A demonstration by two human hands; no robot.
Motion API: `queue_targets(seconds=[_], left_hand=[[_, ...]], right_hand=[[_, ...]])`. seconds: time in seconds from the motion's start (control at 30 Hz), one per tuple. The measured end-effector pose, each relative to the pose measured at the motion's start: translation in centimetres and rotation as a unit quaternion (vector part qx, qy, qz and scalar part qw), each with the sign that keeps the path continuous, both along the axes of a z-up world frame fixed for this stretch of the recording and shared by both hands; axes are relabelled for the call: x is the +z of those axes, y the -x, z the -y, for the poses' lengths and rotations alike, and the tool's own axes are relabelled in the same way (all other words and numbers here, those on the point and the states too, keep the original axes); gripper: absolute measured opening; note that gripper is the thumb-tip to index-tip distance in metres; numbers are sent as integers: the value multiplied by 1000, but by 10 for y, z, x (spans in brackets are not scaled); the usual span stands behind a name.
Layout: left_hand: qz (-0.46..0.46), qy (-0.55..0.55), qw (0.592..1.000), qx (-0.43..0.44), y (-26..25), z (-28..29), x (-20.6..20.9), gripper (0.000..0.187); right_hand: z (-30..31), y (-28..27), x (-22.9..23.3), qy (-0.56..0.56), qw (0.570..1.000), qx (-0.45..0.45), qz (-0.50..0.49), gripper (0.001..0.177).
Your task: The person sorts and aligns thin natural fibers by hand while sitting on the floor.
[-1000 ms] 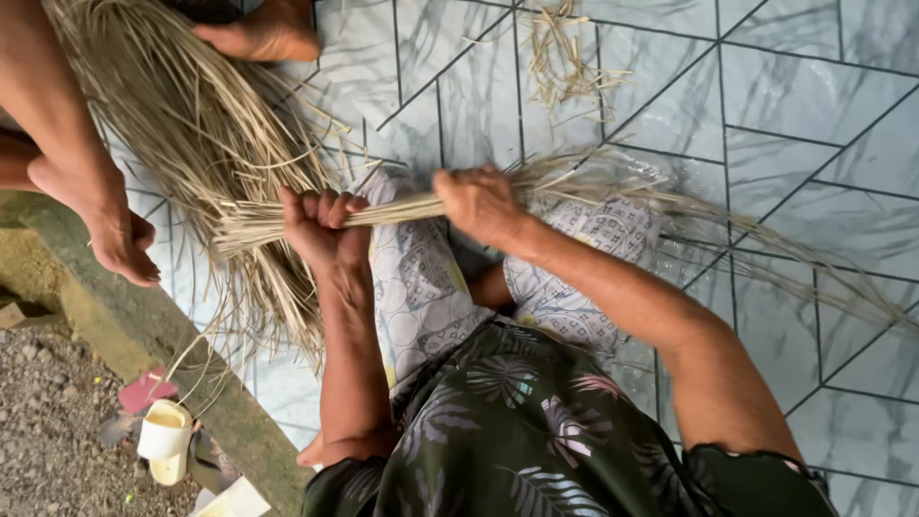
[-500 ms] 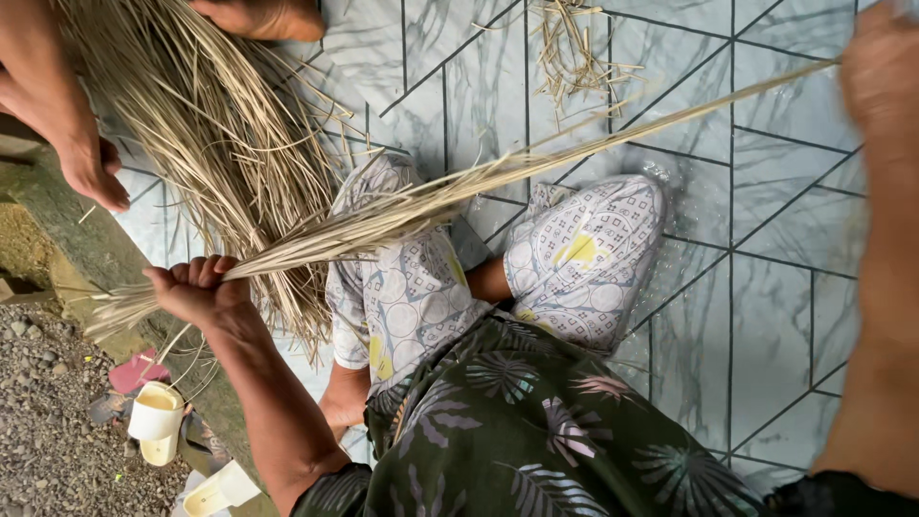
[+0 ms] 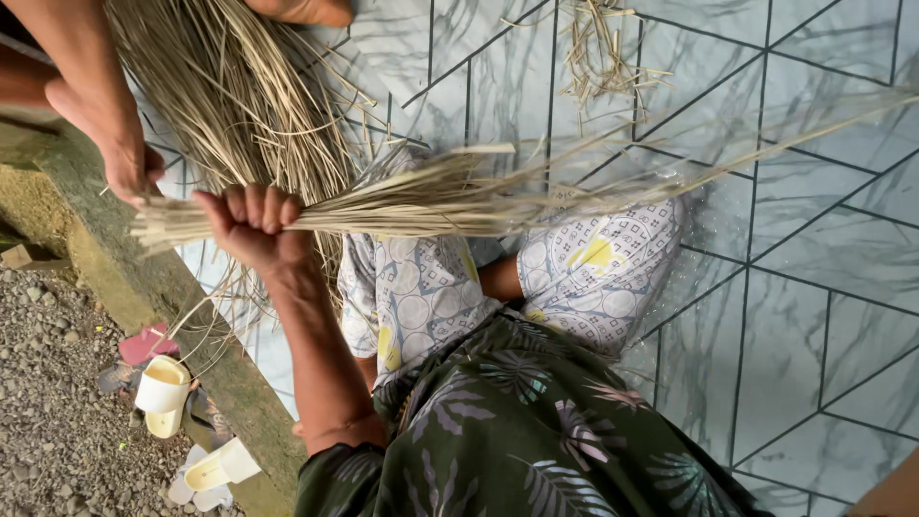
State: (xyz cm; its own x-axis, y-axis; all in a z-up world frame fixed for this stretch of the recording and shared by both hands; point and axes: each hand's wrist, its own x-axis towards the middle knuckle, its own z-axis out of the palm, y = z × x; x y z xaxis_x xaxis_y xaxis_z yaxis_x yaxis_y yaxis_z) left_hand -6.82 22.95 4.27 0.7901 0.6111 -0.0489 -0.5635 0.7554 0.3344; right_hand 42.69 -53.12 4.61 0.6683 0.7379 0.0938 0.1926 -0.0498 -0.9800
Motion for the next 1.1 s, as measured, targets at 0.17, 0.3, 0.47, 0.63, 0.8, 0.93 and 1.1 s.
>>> queue_targets(seconds=[0.17,0.3,0.47,0.63,0.8,0.93,1.1], left_hand=[[89,-66,993,-52,-24,29,-1,51],[119,-100,981,-114,-23,44,5,52],[158,-119,970,-144,-25,53,11,51],[165,-132,966,-148,-32,59,12,53],[169,-130,966,-145,-38,67,14,51],[164,-133,967,-143,-39,69,16,52],[154,-137,969,-139,-42,72,18,53]], right_hand=[[-135,136,49,151,961,-43,228,68],[-304,274,110,144,989,-8,43,32],[-383,331,86,82,994,74,-21,15],[-402,330,90,66,993,101,1,12],[-409,349,80,120,984,127,30,10],[-412,350,42,202,969,108,94,9],[-420,353,31,226,960,89,142,11]])
